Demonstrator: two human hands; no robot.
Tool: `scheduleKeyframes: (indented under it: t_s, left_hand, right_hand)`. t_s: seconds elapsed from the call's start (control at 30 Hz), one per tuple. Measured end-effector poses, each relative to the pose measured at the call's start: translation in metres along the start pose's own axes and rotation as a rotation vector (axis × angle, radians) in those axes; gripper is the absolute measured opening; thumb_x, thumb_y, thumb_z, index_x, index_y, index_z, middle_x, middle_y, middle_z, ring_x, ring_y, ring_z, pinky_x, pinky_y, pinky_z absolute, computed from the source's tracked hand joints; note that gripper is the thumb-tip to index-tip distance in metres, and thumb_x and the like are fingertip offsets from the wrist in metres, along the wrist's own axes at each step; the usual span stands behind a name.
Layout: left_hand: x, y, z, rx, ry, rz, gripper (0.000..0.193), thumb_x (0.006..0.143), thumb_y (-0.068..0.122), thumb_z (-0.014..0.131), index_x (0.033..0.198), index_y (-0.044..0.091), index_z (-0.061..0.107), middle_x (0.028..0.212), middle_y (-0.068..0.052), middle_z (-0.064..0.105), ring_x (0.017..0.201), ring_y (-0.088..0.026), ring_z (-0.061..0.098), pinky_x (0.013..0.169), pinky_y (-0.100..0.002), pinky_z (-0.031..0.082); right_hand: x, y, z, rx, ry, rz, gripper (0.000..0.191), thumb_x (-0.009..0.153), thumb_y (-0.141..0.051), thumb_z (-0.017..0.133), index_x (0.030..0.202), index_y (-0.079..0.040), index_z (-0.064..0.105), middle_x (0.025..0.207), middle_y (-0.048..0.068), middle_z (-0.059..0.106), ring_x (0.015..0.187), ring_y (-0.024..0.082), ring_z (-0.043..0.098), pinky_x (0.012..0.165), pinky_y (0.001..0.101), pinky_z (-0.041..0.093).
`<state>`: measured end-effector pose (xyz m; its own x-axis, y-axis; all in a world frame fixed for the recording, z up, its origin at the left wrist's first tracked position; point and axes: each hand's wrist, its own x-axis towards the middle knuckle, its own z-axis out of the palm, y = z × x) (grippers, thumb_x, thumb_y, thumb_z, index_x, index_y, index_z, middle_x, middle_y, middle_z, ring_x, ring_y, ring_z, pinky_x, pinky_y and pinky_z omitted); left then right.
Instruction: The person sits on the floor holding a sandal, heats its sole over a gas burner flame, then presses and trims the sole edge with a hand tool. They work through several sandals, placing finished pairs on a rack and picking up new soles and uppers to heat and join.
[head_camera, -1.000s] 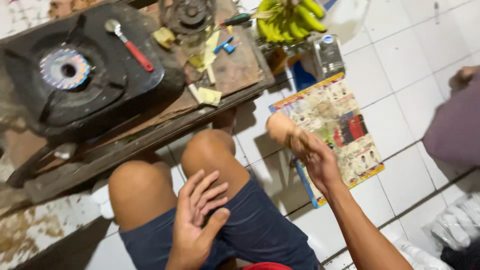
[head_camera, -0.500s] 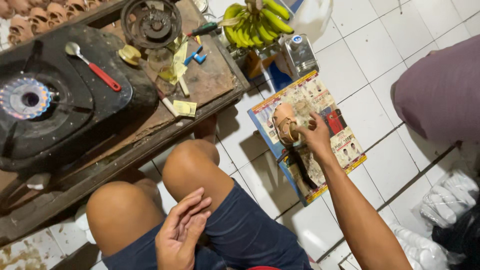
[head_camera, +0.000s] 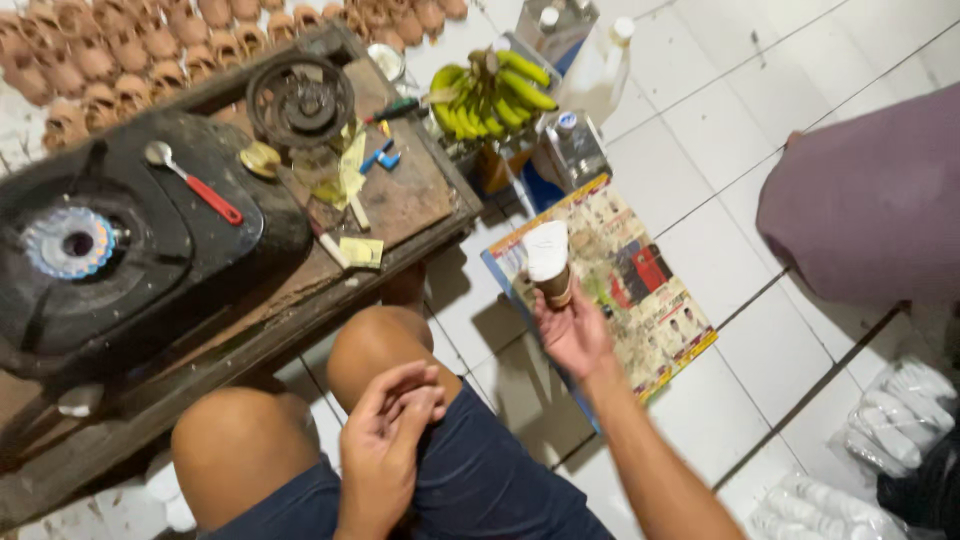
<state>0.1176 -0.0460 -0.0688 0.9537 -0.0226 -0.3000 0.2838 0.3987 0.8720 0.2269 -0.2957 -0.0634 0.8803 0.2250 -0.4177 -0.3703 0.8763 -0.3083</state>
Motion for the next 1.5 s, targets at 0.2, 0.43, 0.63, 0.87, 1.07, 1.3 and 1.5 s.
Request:
scheduleKeyframes:
  t_s: [0.2,0.43,0.63,0.87,1.07,1.3,1.5]
  left_hand:
    - [0.055,0.005,0.045,-0.002,-0.098,-0.060,0.047,0.092,0.015,0.066,0.134,-0.002,0.056,0.123,-0.013,0.068,0.103,-0.017,0.068,0.081,-0.031,0.058]
    - [0.085,0.031,0.050,-0.447,-0.258,-0.334,0.053,0.097,0.030,0.062,0.133,-0.008,0.062,0.122,-0.014,0.073,0.104,-0.022,0.069,0.090,-0.035,0.055]
    - [0.094,0.031,0.064,-0.469,-0.315,-0.402,0.054,0.095,0.029,0.061,0.136,-0.006,0.058,0.121,-0.015,0.072,0.103,-0.024,0.069,0.090,-0.037,0.056]
    - [0.086,0.007,0.081,-0.479,-0.295,-0.397,0.055,0.092,0.027,0.060,0.138,-0.003,0.055,0.121,-0.016,0.070,0.102,-0.027,0.069,0.089,-0.039,0.056]
    - [0.077,0.013,0.062,-0.517,-0.275,-0.384,0.058,0.090,0.026,0.059,0.141,-0.001,0.051,0.121,-0.016,0.069,0.101,-0.029,0.069,0.089,-0.041,0.057]
    - [0.054,0.013,0.041,-0.577,-0.257,-0.358,0.061,0.088,0.024,0.058,0.143,0.001,0.048,0.120,-0.017,0.068,0.100,-0.031,0.069,0.088,-0.043,0.057]
    - [0.038,0.015,0.036,-0.651,-0.244,-0.303,0.064,0.086,0.023,0.057,0.145,0.003,0.044,0.120,-0.018,0.067,0.099,-0.033,0.069,0.087,-0.045,0.057]
  right_hand:
    - [-0.034,0.039,0.043,0.474,-0.296,-0.018,0.047,0.109,-0.025,0.041,0.142,0.008,0.046,0.107,0.014,0.067,0.094,0.022,0.066,0.086,0.0333,0.058]
    - [-0.072,0.067,0.029,0.366,-0.453,0.398,0.038,0.112,-0.037,0.054,0.133,-0.008,0.067,0.119,0.011,0.072,0.097,0.024,0.068,0.081,0.0355,0.056]
    - [-0.082,0.047,0.025,-1.092,-0.040,-0.160,0.075,0.104,-0.054,0.051,0.162,-0.008,0.036,0.146,0.012,0.054,0.135,0.020,0.052,0.113,0.0398,0.043]
    - [-0.078,0.039,0.037,-1.160,-0.514,-0.248,0.073,0.110,-0.042,0.054,0.166,-0.002,0.031,0.157,0.018,0.046,0.150,0.027,0.043,0.126,0.0421,0.036]
    - [-0.071,0.044,0.022,-1.305,-0.488,-0.256,0.059,0.114,-0.033,0.051,0.164,-0.004,0.038,0.157,0.016,0.049,0.149,0.027,0.045,0.123,0.0408,0.037]
    - [-0.100,0.020,0.055,-1.350,-0.430,0.047,0.054,0.106,-0.028,0.058,0.152,-0.003,0.045,0.135,0.012,0.061,0.127,0.020,0.057,0.108,0.0359,0.046]
    - [-0.113,0.009,0.090,-1.306,-0.485,0.009,0.050,0.097,-0.021,0.069,0.141,-0.001,0.057,0.129,0.009,0.065,0.123,0.017,0.060,0.107,0.0336,0.048]
